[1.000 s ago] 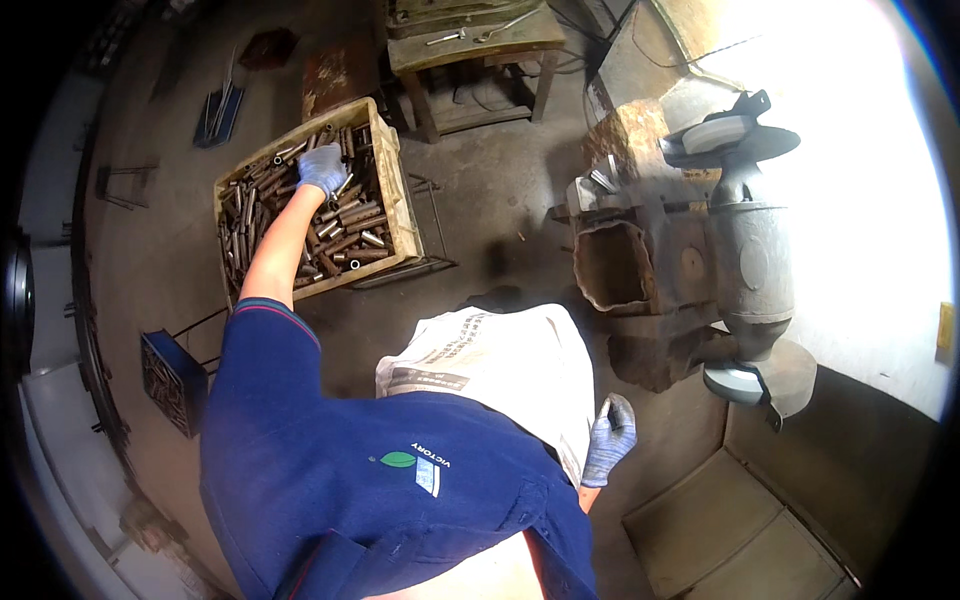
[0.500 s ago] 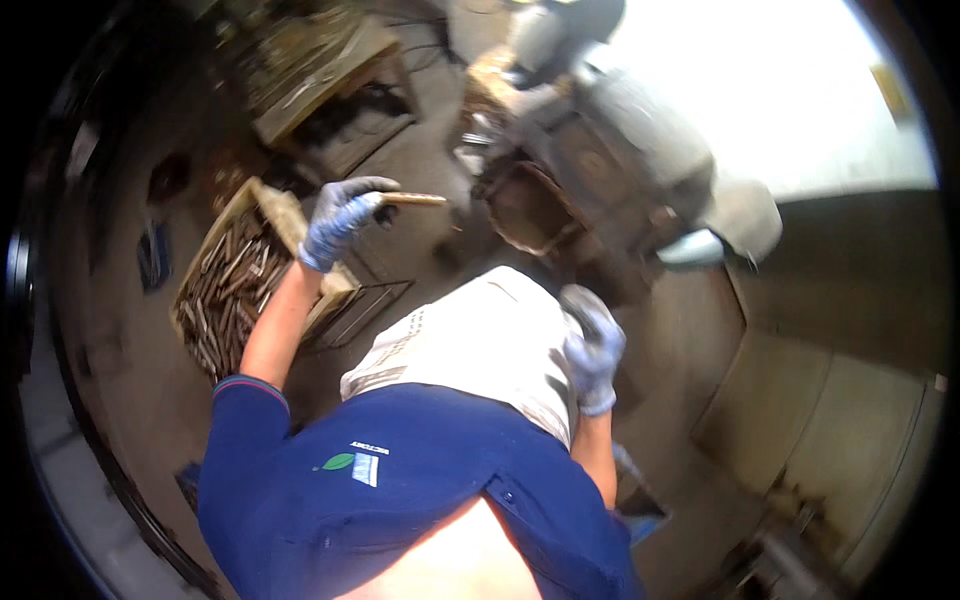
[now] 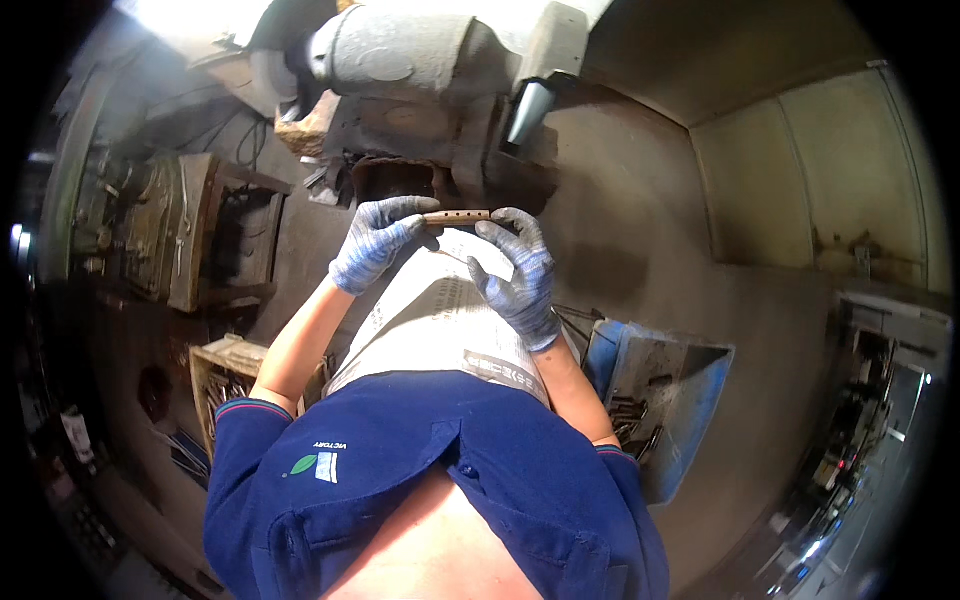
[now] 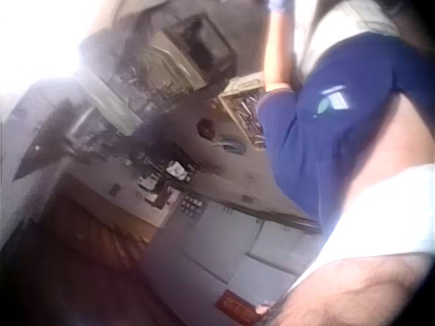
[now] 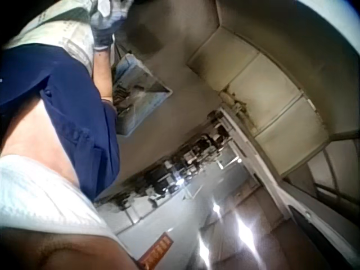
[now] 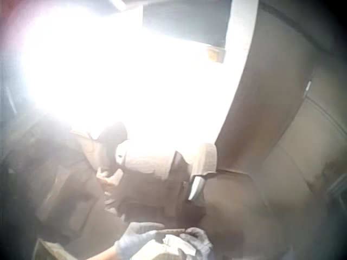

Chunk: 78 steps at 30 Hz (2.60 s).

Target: The person takes metal tubes from a crate and holds them against a grinding wheel, rotating the tube to smooth the surface, then places the finished tube into a bin.

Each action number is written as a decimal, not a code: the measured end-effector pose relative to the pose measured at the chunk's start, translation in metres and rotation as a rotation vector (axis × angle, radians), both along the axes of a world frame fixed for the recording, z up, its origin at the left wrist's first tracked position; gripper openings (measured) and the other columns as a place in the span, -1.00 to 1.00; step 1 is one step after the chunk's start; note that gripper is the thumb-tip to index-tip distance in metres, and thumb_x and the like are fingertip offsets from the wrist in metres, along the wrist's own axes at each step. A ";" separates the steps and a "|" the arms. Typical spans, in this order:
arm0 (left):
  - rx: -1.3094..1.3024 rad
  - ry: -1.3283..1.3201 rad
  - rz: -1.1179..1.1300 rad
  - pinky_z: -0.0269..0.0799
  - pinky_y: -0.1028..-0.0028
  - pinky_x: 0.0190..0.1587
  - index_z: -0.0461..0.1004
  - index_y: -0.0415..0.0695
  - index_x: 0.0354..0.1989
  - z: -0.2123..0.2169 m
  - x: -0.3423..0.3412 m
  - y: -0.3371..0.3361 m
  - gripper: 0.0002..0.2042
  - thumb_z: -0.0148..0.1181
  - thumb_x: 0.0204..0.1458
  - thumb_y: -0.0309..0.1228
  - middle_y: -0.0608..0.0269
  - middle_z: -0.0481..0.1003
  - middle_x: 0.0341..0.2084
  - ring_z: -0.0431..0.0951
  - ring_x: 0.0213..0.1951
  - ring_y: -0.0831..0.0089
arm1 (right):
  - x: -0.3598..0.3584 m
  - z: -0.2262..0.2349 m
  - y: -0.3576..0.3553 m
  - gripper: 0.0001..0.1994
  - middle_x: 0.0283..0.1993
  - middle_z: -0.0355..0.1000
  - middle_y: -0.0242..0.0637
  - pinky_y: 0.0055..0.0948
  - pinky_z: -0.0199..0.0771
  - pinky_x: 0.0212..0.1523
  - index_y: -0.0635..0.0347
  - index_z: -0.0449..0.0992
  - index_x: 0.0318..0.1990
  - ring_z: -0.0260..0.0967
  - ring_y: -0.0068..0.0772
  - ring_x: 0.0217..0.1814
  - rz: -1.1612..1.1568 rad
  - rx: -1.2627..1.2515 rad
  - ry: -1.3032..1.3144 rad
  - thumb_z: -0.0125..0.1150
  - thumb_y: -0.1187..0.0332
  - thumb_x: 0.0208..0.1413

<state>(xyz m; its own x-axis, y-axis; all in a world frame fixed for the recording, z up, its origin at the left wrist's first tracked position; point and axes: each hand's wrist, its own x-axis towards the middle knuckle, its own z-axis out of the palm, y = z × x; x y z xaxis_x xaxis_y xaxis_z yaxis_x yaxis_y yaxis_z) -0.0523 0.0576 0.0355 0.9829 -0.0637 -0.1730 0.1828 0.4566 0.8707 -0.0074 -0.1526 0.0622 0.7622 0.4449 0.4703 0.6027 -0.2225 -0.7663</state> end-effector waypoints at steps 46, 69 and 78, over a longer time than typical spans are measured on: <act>-0.008 0.192 0.318 0.47 0.56 -0.34 0.49 -0.32 -0.29 -0.082 0.146 -0.078 -0.89 0.08 0.05 -0.56 0.22 0.53 -0.46 0.50 -0.46 0.55 | 0.104 -0.108 -0.031 -0.80 0.03 0.34 -0.11 -0.21 0.35 0.14 0.42 0.45 -0.11 0.35 -0.18 0.04 -0.197 0.478 0.620 -0.01 0.53 0.15; 0.071 0.226 0.345 0.52 0.52 -0.36 0.50 -0.36 -0.35 -0.093 0.163 -0.073 -0.90 0.09 0.03 -0.58 0.22 0.50 -0.49 0.49 -0.50 0.52 | 0.119 -0.127 -0.029 -0.88 -0.25 0.51 -0.22 -0.51 0.45 -0.12 0.34 0.53 -0.26 0.46 -0.47 -0.21 -0.283 0.454 0.664 0.13 0.51 0.07; 0.093 0.313 0.353 0.45 0.56 -0.49 0.51 -0.27 -0.37 -0.088 0.156 -0.042 -0.93 0.12 0.03 -0.54 0.22 0.54 -0.50 0.49 -0.54 0.55 | 0.120 -0.136 -0.005 -0.77 -0.12 0.45 -0.11 -0.37 0.39 0.08 0.41 0.44 -0.09 0.41 -0.33 -0.06 -0.149 0.336 0.654 0.03 0.46 0.16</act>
